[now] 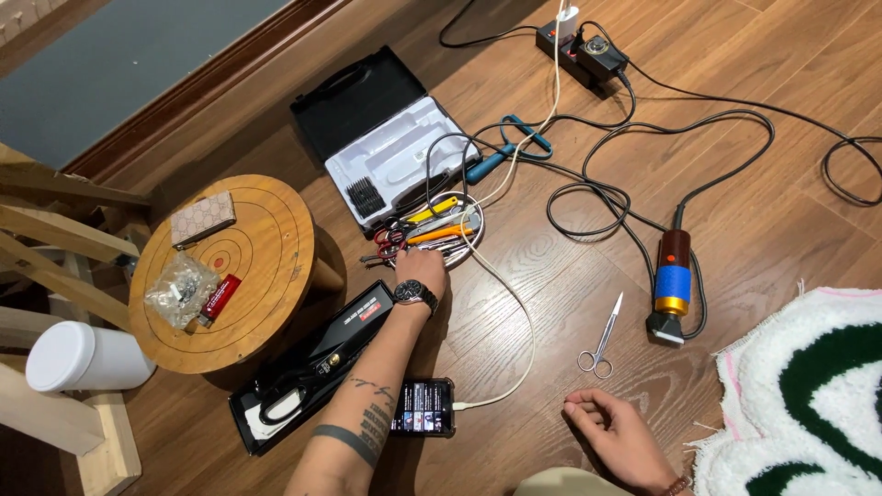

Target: Using a small metal tool to adjust and tuck fibers on the edge of a custom-made rug to finish the border.

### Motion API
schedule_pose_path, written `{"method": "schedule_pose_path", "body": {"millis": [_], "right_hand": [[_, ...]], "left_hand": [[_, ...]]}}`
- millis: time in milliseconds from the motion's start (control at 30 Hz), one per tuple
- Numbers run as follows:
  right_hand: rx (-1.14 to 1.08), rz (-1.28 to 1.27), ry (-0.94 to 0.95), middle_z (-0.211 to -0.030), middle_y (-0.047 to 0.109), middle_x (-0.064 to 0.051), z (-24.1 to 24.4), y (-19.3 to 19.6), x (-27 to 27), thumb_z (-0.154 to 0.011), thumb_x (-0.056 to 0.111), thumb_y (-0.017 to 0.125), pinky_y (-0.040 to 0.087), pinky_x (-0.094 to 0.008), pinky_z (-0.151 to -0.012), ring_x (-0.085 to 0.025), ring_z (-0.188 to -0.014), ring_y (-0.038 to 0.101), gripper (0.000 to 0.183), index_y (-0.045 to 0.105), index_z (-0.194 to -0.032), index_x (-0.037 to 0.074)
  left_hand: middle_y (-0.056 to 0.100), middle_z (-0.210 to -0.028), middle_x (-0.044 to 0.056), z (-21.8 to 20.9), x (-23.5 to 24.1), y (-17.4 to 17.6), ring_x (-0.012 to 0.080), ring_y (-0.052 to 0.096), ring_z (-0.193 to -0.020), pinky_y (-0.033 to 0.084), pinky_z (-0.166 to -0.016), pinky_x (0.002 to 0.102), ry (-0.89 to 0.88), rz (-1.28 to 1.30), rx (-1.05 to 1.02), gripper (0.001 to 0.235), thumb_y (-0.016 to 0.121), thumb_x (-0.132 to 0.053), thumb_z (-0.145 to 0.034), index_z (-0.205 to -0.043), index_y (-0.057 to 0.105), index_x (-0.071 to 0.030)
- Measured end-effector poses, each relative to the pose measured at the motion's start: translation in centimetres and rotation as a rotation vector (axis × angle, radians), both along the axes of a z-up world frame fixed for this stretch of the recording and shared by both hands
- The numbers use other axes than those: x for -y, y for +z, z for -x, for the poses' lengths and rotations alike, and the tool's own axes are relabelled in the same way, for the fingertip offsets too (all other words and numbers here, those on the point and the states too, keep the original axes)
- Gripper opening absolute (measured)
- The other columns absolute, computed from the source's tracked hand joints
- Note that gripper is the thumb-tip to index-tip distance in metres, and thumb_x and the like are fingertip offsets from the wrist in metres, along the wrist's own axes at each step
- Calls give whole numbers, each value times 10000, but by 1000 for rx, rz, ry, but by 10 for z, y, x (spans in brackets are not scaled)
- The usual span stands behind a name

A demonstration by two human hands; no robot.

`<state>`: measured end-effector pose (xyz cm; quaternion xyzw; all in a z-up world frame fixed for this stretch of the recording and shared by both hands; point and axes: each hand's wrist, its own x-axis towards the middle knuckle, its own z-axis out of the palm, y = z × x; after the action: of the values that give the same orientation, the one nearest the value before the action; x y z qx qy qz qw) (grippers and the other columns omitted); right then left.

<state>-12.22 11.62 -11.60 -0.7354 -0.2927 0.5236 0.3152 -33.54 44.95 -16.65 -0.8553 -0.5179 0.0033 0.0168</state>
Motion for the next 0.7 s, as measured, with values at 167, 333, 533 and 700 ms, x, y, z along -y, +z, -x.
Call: {"method": "schedule_pose_path", "body": {"millis": [167,333,533,700], "right_hand": [[18,25,13,-846,789,-71,2,7,-3,-926,124,743,581,-251,-647,-133,-692,657,242,821,-1113,-9],[55,56,34,-880,809,-56,4,11,-5,-926,158,744,605,-244,-687,-124,-731,699,256,819,-1129,22],[49,49,25,-857,810,-63,5,10,-6,-923,146,749,597,-248,-661,-131,-707,695,234,828,-1101,16],[32,10,6,-820,798,-68,3,4,-4,-917,127,752,576,-249,-631,-133,-672,670,225,833,-1081,-4]], "left_hand": [[751,-932,167,1,3,11,354,630,-917,425,-912,453,34,66,49,286,534,-195,-985,-902,762,-43],[748,-956,151,3,4,13,346,647,-945,434,-931,454,39,55,80,251,545,-238,-1004,-984,726,-65],[739,-888,166,7,3,20,382,688,-877,463,-900,479,32,114,131,185,588,-211,-998,-1022,657,-41],[745,-1018,105,10,0,19,337,680,-979,501,-891,477,6,161,210,178,646,-238,-963,-1039,773,-141]]}}
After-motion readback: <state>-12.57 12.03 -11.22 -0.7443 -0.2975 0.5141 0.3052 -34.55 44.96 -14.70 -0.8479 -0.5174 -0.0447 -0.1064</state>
